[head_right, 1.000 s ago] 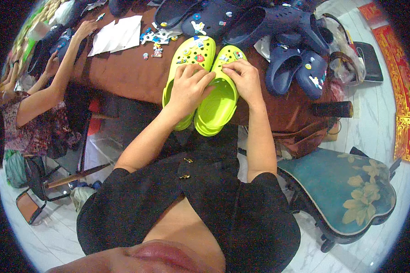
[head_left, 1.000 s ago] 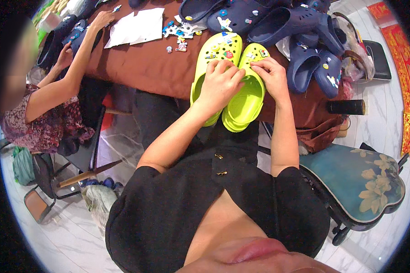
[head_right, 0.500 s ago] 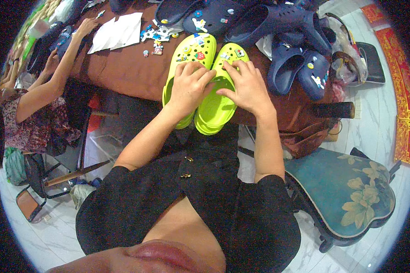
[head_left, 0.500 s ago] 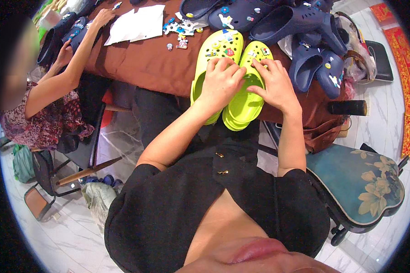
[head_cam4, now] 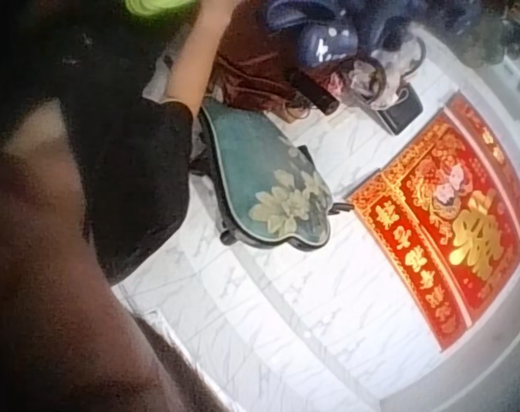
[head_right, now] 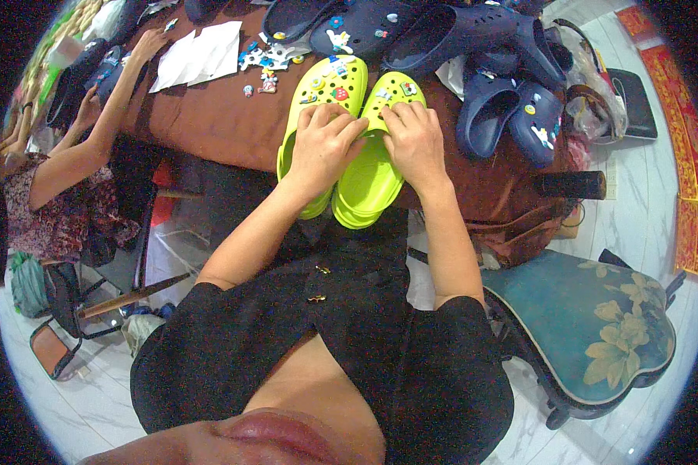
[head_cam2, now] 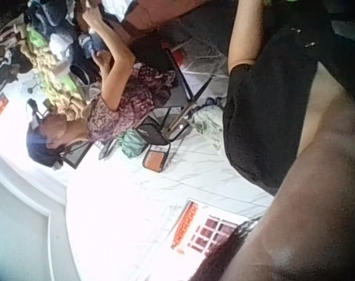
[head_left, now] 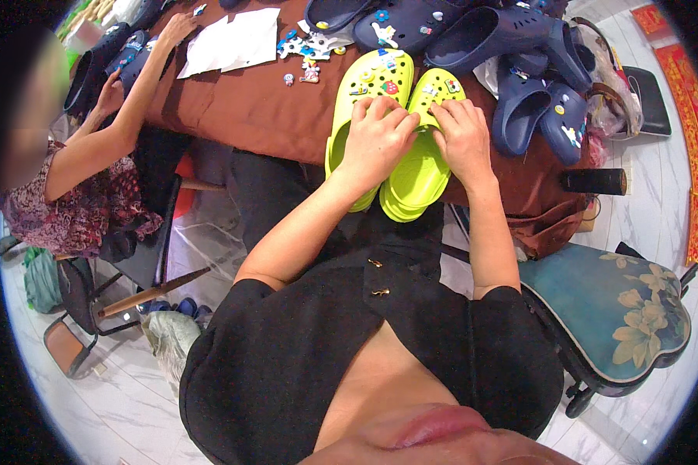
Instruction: Attaching decorative charms to the holes of rubber clogs.
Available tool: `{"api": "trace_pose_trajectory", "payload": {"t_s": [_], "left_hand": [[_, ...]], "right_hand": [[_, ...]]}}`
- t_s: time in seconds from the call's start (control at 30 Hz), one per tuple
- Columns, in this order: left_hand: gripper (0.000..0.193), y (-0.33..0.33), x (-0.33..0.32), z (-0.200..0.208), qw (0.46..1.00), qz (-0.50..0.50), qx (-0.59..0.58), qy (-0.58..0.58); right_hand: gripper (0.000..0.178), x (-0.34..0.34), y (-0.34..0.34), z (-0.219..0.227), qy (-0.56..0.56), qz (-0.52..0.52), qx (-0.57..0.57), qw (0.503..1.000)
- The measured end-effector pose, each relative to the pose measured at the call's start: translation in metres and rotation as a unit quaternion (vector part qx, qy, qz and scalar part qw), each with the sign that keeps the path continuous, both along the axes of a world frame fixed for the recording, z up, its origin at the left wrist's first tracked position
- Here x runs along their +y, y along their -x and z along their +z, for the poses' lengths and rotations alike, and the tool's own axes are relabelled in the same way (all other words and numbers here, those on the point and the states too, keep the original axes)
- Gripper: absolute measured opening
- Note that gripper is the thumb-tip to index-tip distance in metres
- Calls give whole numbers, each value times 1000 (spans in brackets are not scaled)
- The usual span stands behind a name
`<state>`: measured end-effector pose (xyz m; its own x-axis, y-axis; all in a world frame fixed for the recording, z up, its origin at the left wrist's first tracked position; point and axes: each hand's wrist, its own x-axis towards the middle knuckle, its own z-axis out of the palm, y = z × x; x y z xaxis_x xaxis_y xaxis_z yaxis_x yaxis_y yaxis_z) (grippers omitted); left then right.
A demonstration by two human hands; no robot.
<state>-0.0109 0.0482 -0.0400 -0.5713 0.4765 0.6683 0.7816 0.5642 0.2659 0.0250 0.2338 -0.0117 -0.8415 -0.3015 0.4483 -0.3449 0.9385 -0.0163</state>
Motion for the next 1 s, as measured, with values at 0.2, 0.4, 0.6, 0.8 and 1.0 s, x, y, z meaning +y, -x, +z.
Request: {"api": "trace_pose_trajectory", "payload": {"t_s": [0.2,0.4,0.6,0.8,1.0], "left_hand": [[35,1,0,0,1000,0,2,1],[34,1,2,-1,1000,2,-2,-1],[34,3,2,-1,1000,1,0,3],[31,3,0,-2,1000,-2,-2,7],[21,4,2,-2,1000,13,-1,9]], "right_hand": [[34,-1,7,-4,29,19,22,999],[26,1,9,-1,4,43,27,999],[22,8,16,-2,5,87,12,996],[21,13,18,-2,28,114,-19,993],[17,-2,10,-2,-5,42,27,999]]}}
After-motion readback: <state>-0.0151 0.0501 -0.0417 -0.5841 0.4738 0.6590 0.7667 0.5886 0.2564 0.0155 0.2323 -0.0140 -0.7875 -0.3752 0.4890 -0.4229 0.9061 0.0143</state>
